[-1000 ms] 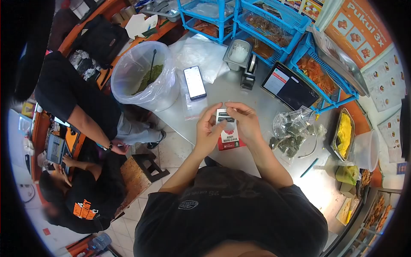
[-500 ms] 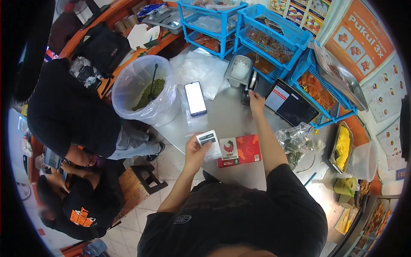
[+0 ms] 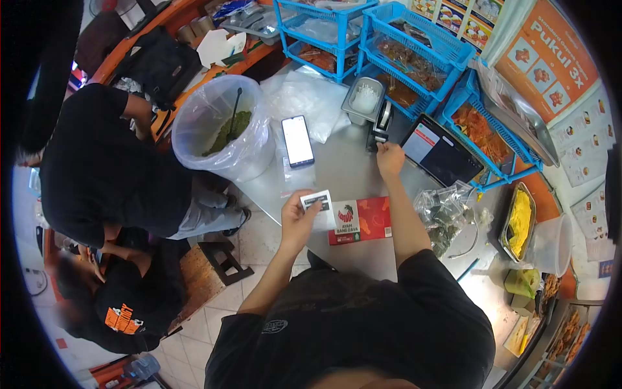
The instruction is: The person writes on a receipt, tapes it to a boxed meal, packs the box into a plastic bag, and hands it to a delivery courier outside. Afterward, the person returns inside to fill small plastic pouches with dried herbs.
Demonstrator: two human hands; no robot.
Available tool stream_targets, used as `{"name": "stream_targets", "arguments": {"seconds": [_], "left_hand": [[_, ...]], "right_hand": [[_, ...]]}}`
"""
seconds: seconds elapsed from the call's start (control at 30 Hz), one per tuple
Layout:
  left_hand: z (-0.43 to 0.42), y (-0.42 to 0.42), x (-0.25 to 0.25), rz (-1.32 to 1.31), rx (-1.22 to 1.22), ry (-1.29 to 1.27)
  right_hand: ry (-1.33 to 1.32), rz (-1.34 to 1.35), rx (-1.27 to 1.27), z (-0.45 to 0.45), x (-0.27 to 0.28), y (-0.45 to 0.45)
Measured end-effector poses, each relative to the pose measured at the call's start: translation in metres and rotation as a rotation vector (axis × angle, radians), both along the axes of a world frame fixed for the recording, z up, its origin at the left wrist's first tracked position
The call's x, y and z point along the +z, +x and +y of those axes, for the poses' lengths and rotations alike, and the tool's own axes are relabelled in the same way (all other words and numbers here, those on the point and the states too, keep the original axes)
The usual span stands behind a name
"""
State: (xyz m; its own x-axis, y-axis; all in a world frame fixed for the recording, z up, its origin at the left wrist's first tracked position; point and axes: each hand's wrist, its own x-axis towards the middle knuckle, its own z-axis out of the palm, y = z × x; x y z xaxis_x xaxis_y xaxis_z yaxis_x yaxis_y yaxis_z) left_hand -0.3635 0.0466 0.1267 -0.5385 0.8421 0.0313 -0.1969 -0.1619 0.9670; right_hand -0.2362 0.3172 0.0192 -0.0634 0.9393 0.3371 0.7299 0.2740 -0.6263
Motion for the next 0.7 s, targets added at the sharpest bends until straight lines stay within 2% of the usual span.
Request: {"name": "stream_targets", "arguments": {"seconds": [0.13,0.2,0.27,0.33,0.43,0.47,0.53,0.57,0.63,0.67,0.7], "left_hand": [[0.002,0.005,0.002,-0.148,0.019,0.0],[0.005,0.01,-0.001,-0.231,0.052,0.019],[0.008,0.018,-0.007,-0.316,0.093,0.069],[0.009,0.027,0.0,-0.295,0.191,0.075],[0.004,0.029,-0.005,-0.226,0.217,0.075],[0.0,0.026,-0.012,-0.174,0.204,0.052],[-0.007,0.023,-0.038,-0.129,0.197,0.044],[-0.01,0.023,-0.052,-0.1,0.179,-0.039],[-0.018,0.028,-0.07,-0.046,0.146,-0.209],[-0.018,0.029,-0.085,0.005,0.174,-0.202],[-0.015,0.028,-0.102,0.056,0.202,-0.194]], "right_hand": [[0.023,-0.137,0.119,-0.021,0.032,0.011],[-0.123,0.357,0.394,-0.045,0.035,0.003],[-0.611,0.884,0.697,-0.117,0.086,0.0],[-0.796,0.769,0.994,-0.163,0.11,0.011],[-0.746,0.506,0.985,-0.197,0.112,0.04],[-0.596,0.328,1.033,-0.196,0.097,0.055],[-0.669,0.209,1.024,-0.183,0.099,0.084],[-0.701,0.149,1.021,-0.175,0.1,0.098],[-0.883,0.254,0.823,-0.149,0.083,0.122],[-0.97,0.305,0.72,-0.136,0.071,0.128],[-0.912,0.301,0.672,-0.125,0.062,0.132]]}}
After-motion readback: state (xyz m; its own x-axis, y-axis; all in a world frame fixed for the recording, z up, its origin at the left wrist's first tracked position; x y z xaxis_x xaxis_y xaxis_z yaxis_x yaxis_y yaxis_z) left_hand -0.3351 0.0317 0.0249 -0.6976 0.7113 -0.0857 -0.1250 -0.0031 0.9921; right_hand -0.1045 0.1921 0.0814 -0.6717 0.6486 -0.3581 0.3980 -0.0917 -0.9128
